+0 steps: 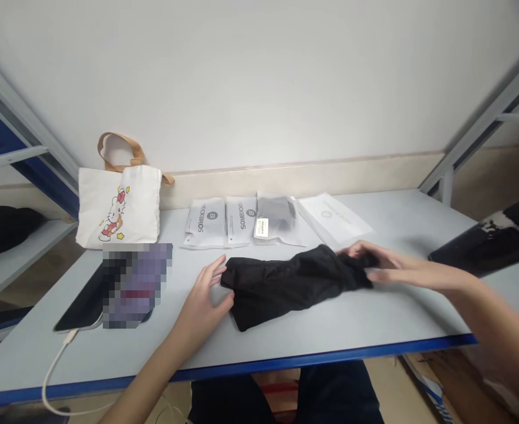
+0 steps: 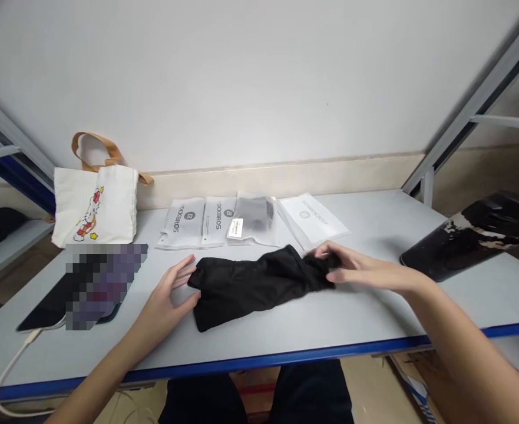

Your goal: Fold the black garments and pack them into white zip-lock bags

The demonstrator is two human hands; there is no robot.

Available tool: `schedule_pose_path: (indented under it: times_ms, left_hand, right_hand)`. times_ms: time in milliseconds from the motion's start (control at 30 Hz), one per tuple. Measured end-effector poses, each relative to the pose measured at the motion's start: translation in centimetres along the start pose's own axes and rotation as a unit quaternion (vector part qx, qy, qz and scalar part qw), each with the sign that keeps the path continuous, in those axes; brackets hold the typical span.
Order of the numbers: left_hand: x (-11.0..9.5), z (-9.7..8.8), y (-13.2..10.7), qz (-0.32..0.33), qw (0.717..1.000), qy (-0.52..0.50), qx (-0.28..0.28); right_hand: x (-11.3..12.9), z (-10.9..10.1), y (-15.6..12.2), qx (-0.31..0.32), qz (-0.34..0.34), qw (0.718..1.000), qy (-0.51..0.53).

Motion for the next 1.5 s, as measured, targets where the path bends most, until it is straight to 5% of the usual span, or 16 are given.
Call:
schedule_pose_path:
  times_ms: [167,233,400,567,700,800,900,1067,1200,1333,1500]
  left_hand:
    - [-1.7,0.3,-0.6,0.096,0.99,0.094,0.05]
    - [-2.3,0.7,-0.9,0.124,0.979,0.131,0.092]
    - [-3.3,0.8,-1.3,0.184,0.961,0.187,0.087]
    - [-4.4,-0.5,-3.3,0.268,0.951,0.15,0.046]
    - [-4.6,-1.2,-5.7,0.206,0.97,0.069,0.109]
    - [-4.1,-1.1,-5.7,0.152,0.98,0.017,0.125]
    - [-3.8,-0.2,-3.7,0.131,0.981,0.032,0.142]
    - [-4.5,1.9,-1.0,0.15,0.961,0.09,0.215]
    - [-4.2,2.2,-0.6,0.127,0.965,0.119,0.196]
    - [-3.5,1.7,-0.1,0.11,0.963,0.179,0.168]
    - [-3.7,2.0,1.6,0.146,0.954,0.194,0.174]
  right_hand:
    - [0.9,2.2,-2.3,-0.187,0.142,0.971,-0.051]
    - [1.5,4.1,-1.3,-0.198,0.179,0.956,-0.125]
    - [2.1,6.9,2.6,-0.105,0.085,0.937,-0.321]
    - [3.9,8.2,3.0,-0.104,-0.029,0.959,-0.263]
    - [5.3,9.9,-0.4,-0.084,0.006,0.983,-0.163]
    - [5.1,10.1,-1.8,-0.137,0.041,0.977,-0.161]
    - [4.5,9.8,-0.2,-0.161,0.024,0.943,-0.289]
    - [4.4,10.5,3.4,-0.074,-0.06,0.904,-0.416]
    - [6.3,11.5,2.1,-0.046,-0.075,0.93,-0.357]
    - [8.8,12.3,-0.5,0.02,-0.003,0.966,-0.256]
    - [7.3,12.5,1.0,-0.033,-0.031,0.957,-0.287]
Point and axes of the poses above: each hand's wrist, its own y-axis towards the middle knuckle, its own z-axis out of the palm, x = y × z, the point moved 1 cm from there along y, towards the middle knuckle, and after that the axes turned 2 degrees about x, right-handed, at the moved point
